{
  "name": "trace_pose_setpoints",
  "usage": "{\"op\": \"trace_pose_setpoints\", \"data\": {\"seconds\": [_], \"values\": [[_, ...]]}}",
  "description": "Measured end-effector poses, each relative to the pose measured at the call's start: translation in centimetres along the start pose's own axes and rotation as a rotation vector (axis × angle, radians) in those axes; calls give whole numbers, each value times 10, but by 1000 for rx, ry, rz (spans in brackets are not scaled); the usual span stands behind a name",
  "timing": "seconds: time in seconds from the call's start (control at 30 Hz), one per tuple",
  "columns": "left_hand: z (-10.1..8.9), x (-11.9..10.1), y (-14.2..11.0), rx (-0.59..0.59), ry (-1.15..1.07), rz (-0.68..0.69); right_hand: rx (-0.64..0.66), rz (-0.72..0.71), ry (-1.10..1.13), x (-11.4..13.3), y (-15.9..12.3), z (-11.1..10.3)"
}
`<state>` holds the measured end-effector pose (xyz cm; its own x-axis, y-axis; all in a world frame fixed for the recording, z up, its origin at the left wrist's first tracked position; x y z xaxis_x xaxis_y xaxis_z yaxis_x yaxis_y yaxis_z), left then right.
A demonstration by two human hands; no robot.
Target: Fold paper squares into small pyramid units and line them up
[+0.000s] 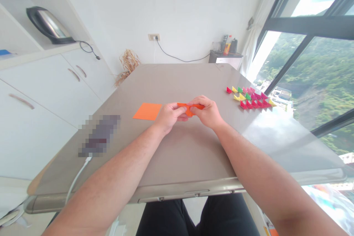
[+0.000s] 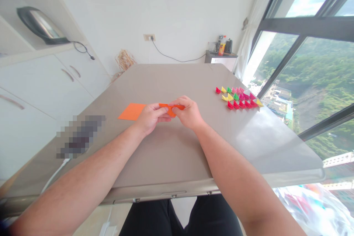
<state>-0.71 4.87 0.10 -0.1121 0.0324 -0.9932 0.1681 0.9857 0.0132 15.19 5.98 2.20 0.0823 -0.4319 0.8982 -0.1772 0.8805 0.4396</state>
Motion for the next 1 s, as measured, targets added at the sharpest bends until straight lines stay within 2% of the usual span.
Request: {"op": "trace_pose_setpoints", "data": {"seconds": [0.17,0.37,0.53,1.0], "values": [[3,0,-1,17,23,-9,5,-56,-83,5,-3,3],[4,-1,-2,84,-68,-22,0,-12,-43,5,0,0],[3,2,0,92,-105,-38,7,1,-10,2,1,-1],[6,2,1,128,-264,-116,97,-243,-266,15,-5,2]]}}
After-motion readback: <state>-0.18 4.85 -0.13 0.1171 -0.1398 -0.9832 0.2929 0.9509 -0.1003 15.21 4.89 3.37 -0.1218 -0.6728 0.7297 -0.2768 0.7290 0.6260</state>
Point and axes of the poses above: each hand's wrist, its own y-axis towards the middle knuckle, its own z-axis out of the palm, x = y × z, the point moved 5 cm from there along y, towards the middle knuckle, and after that the axes turned 12 degrees about y, right-handed, at the moved point
